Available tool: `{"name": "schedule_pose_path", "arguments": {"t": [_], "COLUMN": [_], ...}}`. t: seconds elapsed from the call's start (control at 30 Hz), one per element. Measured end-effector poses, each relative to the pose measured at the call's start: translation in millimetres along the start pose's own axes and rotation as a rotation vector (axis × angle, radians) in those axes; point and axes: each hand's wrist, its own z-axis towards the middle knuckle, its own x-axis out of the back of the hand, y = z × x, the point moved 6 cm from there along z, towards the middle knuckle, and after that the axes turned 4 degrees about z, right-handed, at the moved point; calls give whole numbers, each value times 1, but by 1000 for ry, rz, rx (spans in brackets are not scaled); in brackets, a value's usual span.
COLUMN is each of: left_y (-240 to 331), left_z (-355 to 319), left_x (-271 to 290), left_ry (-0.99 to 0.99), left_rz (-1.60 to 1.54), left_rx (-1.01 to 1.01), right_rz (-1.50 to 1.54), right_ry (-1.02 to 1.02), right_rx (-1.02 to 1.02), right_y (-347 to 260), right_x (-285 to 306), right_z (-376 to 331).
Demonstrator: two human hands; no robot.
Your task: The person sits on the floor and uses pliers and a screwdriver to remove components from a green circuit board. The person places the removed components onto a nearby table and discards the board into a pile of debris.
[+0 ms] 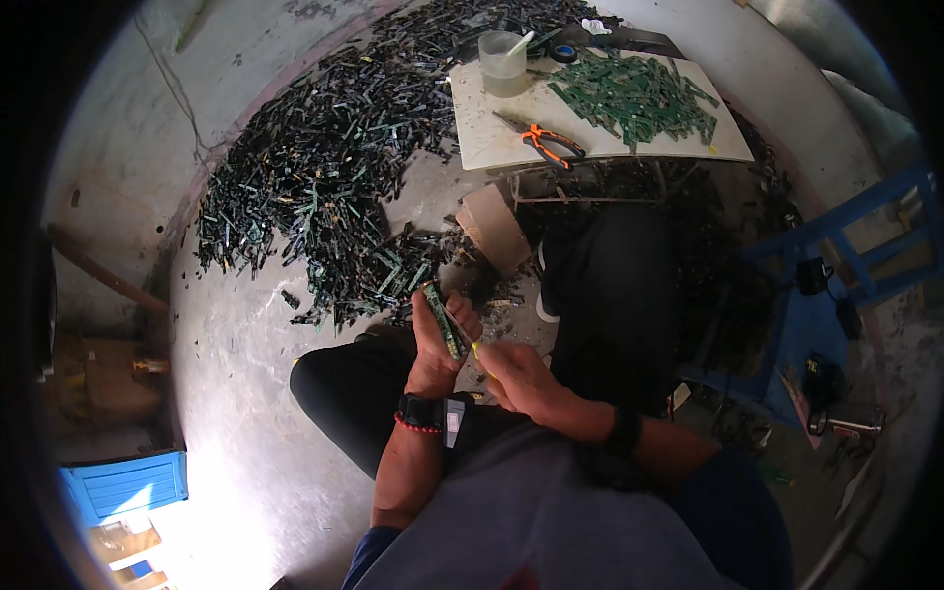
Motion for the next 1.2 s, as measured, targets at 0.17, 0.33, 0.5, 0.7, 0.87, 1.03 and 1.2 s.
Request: {"name": "schedule_pose_path", "arguments": {"t": [0.17, 0.33, 0.5, 0.7, 0.87, 1.03, 1.2], "left_y": [-2, 7, 9, 12, 8, 7, 11], "left_z": [4, 6, 16, 1, 1, -1, -8], "left_x": [5, 11, 23, 4, -2, -9, -12], "left_ry": [101, 226, 216, 102, -94, -119, -77], "left_rz": [33, 212, 215, 175, 16, -49, 103], "left_rx": [-9, -164, -221, -110, 28, 71, -4], "right_rz": [3, 6, -185, 5, 16, -41, -31], "right_ry": [19, 55, 71, -72, -40, -27, -16], "right_rx": [36, 90, 266, -63, -63, 62, 61], "right_y": [1, 3, 1, -16, -17, -15, -13], "right_x": [1, 6, 15, 16, 16, 12, 13], "right_z": [11, 25, 37, 26, 20, 18, 17]}}
